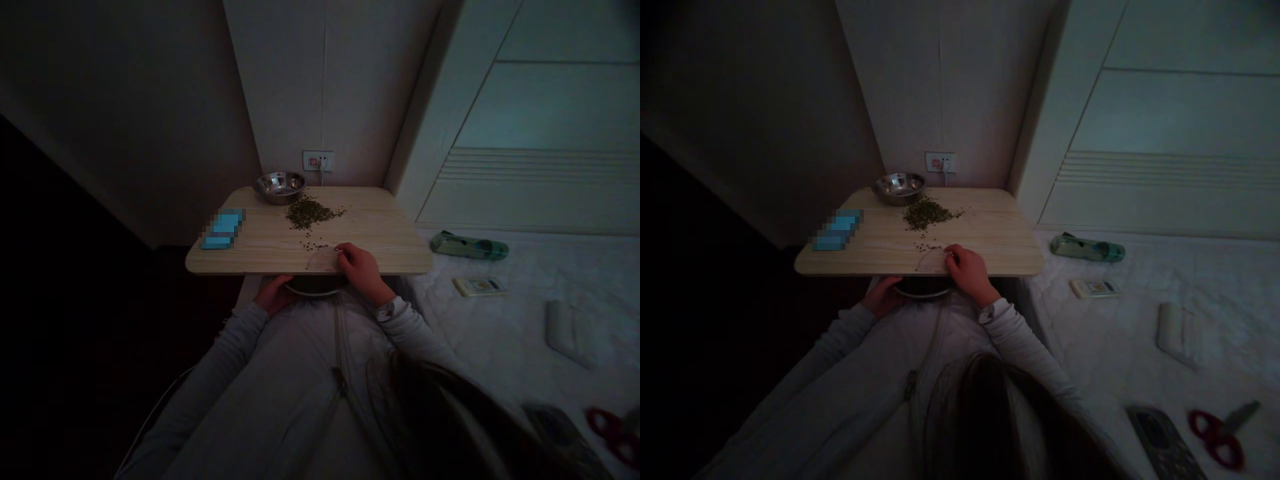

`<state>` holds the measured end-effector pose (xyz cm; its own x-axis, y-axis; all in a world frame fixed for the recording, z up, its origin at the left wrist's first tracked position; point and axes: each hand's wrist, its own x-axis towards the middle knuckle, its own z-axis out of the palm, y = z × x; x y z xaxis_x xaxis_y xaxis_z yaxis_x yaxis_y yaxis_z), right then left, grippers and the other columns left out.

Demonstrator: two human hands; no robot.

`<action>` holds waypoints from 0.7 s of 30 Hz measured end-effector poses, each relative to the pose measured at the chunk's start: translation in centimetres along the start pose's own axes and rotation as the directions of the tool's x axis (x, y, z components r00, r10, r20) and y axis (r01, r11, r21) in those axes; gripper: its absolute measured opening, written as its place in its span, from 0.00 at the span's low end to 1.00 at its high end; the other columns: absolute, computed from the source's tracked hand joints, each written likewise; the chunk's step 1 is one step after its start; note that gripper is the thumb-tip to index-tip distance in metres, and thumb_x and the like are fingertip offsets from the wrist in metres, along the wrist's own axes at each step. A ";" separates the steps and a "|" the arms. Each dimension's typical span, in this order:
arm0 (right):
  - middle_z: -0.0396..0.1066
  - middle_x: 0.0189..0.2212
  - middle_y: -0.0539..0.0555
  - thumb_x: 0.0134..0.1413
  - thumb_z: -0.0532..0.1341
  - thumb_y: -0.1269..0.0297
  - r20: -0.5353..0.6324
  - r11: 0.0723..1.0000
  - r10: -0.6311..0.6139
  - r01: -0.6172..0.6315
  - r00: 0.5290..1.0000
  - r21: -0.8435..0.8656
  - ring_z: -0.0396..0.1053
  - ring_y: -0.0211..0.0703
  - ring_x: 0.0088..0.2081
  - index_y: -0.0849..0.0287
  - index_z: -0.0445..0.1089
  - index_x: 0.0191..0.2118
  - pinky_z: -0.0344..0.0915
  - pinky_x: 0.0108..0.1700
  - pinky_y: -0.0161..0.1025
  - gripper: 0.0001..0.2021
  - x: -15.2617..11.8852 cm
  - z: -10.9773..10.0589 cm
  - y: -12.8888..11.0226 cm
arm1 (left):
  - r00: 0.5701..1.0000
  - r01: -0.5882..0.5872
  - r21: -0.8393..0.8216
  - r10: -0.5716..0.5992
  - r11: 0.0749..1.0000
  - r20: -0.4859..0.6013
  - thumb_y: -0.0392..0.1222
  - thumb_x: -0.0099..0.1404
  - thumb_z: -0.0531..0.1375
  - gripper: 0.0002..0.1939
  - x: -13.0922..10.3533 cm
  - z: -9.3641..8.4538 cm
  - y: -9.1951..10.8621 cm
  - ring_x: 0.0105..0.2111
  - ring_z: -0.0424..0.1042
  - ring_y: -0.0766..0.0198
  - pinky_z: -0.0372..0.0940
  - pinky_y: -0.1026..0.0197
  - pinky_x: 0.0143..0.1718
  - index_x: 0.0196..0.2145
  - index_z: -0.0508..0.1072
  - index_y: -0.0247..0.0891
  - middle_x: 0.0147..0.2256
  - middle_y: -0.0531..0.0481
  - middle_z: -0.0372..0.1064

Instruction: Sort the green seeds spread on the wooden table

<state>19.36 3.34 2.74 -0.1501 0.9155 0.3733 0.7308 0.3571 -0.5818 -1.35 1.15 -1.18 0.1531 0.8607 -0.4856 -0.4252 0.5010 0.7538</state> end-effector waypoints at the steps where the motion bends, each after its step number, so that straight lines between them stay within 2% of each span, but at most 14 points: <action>1: 0.70 0.28 0.54 0.50 0.49 0.63 -0.003 1.000 -0.004 0.004 1.000 0.003 0.65 0.41 0.30 0.59 0.67 0.40 0.57 0.32 0.35 0.14 -0.1 0.0 0.0 | 1.000 -0.003 -0.002 0.003 1.000 0.000 0.34 0.54 0.54 0.05 0.0 0.0 0.0 0.30 0.70 0.63 0.66 0.64 0.27 0.27 0.70 0.36 0.27 0.49 0.71; 4: 0.71 0.28 0.54 0.49 0.49 0.63 -0.015 1.000 -0.020 0.020 1.000 0.014 0.66 0.41 0.31 0.59 0.67 0.39 0.58 0.33 0.35 0.14 -0.3 0.0 0.1 | 1.000 -0.006 -0.003 0.006 1.000 0.002 0.34 0.54 0.54 0.05 0.1 -0.1 -0.1 0.32 0.70 0.63 0.66 0.63 0.28 0.26 0.70 0.36 0.28 0.48 0.72; 12: 0.70 0.27 0.53 0.49 0.49 0.62 -0.020 0.998 0.048 -0.047 0.999 0.040 0.64 0.40 0.27 0.59 0.68 0.38 0.56 0.30 0.35 0.14 -0.3 0.0 0.3 | 1.000 -0.016 -0.004 0.016 1.000 0.003 0.35 0.53 0.55 0.06 0.2 -0.2 -0.2 0.32 0.70 0.62 0.67 0.62 0.29 0.30 0.70 0.36 0.28 0.49 0.71; 21: 0.70 0.27 0.52 0.48 0.49 0.63 -0.021 0.996 0.057 -0.056 0.998 0.076 0.65 0.40 0.29 0.58 0.68 0.38 0.57 0.31 0.35 0.14 -0.3 -0.1 0.2 | 1.000 -0.004 0.011 0.004 1.000 0.000 0.35 0.53 0.55 0.05 0.1 -0.1 -0.1 0.34 0.71 0.61 0.67 0.61 0.31 0.28 0.70 0.36 0.29 0.47 0.72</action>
<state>19.56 3.16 2.59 -0.0942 0.9304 0.3543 0.6855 0.3187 -0.6546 -1.37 1.17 -1.29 0.1515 0.8627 -0.4824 -0.4157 0.4984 0.7608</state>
